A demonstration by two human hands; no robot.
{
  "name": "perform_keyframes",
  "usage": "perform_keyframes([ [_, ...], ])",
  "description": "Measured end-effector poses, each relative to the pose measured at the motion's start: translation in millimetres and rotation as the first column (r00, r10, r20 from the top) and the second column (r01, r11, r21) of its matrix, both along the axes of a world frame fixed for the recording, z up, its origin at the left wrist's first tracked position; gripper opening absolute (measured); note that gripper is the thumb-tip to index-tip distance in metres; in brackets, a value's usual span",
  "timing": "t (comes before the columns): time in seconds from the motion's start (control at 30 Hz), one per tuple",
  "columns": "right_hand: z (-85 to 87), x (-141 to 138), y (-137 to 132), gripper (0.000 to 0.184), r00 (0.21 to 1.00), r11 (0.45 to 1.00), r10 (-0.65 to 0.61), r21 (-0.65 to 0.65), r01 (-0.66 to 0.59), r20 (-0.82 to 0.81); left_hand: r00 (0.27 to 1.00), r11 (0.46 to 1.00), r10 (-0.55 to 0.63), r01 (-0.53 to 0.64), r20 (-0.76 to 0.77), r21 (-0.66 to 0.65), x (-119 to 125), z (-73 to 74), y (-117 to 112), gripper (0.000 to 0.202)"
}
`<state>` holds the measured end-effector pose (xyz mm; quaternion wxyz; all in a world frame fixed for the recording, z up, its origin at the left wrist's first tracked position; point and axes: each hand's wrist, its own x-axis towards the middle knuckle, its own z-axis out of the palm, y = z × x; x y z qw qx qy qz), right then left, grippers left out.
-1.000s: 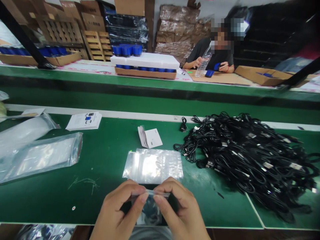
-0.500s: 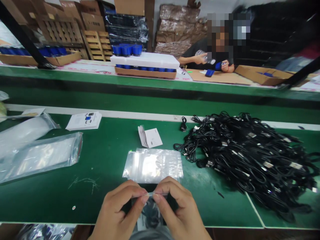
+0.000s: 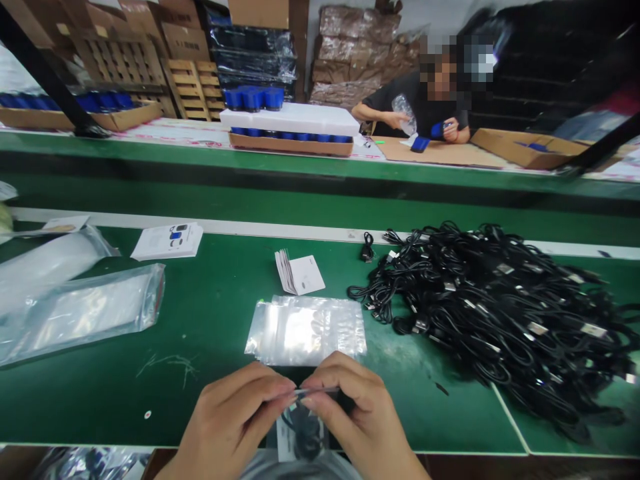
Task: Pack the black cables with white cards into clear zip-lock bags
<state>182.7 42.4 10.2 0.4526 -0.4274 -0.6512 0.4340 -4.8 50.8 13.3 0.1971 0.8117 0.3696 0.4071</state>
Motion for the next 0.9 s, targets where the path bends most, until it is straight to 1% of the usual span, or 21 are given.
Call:
perform_keyframes([
  [0.07, 0.0, 0.2, 0.5, 0.009, 1.000, 1.000, 0.014, 0.028, -0.014, 0.018, 1.000, 1.000, -0.013, 0.014, -0.023, 0.023, -0.1, 0.4, 0.1, 0.006],
  [0.17, 1.7, -0.9, 1.0, 0.011, 0.999, 0.998, -0.001, 0.068, -0.002, 0.039, 1.000, 0.999, -0.019, 0.019, -0.017, 0.036, 0.9, 0.6, -0.7, 0.007],
  [0.33, 5.3, -4.3, 0.4, 0.013, 0.997, 0.990, -0.027, 0.137, 0.017, 0.073, 0.999, 1.000, -0.009, 0.009, 0.033, -0.003, 6.8, -0.1, -2.0, 0.010],
  [0.4, 5.1, -5.1, -0.2, 0.013, 0.997, 0.990, -0.035, 0.138, 0.025, 0.070, 0.998, 0.999, 0.012, -0.010, 0.059, -0.033, 9.2, -1.0, -2.5, 0.010],
  [0.47, 4.7, -4.3, -0.5, 0.012, 0.998, 0.996, -0.025, 0.090, 0.020, 0.058, 0.996, 0.998, 0.033, -0.028, 0.084, -0.063, 10.0, -1.9, -2.7, 0.009],
  [0.57, 5.9, 0.4, 0.3, 0.011, 0.999, 0.999, -0.009, -0.038, 0.011, 0.052, 0.991, 0.990, 0.076, -0.063, 0.105, -0.128, 6.9, -1.9, -2.2, 0.009],
  [0.63, 7.5, 4.3, 1.0, 0.012, 0.998, 0.997, -0.023, -0.078, 0.027, 0.054, 0.988, 0.980, 0.107, -0.086, 0.113, -0.177, 3.4, -1.6, -2.3, 0.011],
  [0.77, 5.6, 4.4, -0.5, 0.017, 0.994, 0.996, -0.088, -0.011, 0.088, 0.068, 0.988, 0.962, 0.109, -0.078, 0.107, -0.260, 2.2, -3.4, -5.4, 0.012],
  [0.8, 3.2, 2.0, -1.9, 0.017, 0.992, 0.994, -0.110, 0.002, 0.110, 0.063, 0.984, 0.951, 0.130, -0.090, 0.119, -0.294, 3.8, -4.3, -6.5, 0.012],
  [0.83, 0.2, -1.0, -3.6, 0.017, 0.990, 0.991, -0.132, 0.004, 0.132, 0.049, 0.977, 0.933, 0.161, -0.104, 0.141, -0.345, 5.8, -5.0, -7.3, 0.011],
  [0.9, -5.9, -7.5, -7.3, 0.016, 0.982, 0.982, -0.190, -0.002, 0.190, -0.012, 0.954, 0.870, 0.230, -0.112, 0.194, -0.481, 9.2, -4.9, -7.7, 0.016],
])
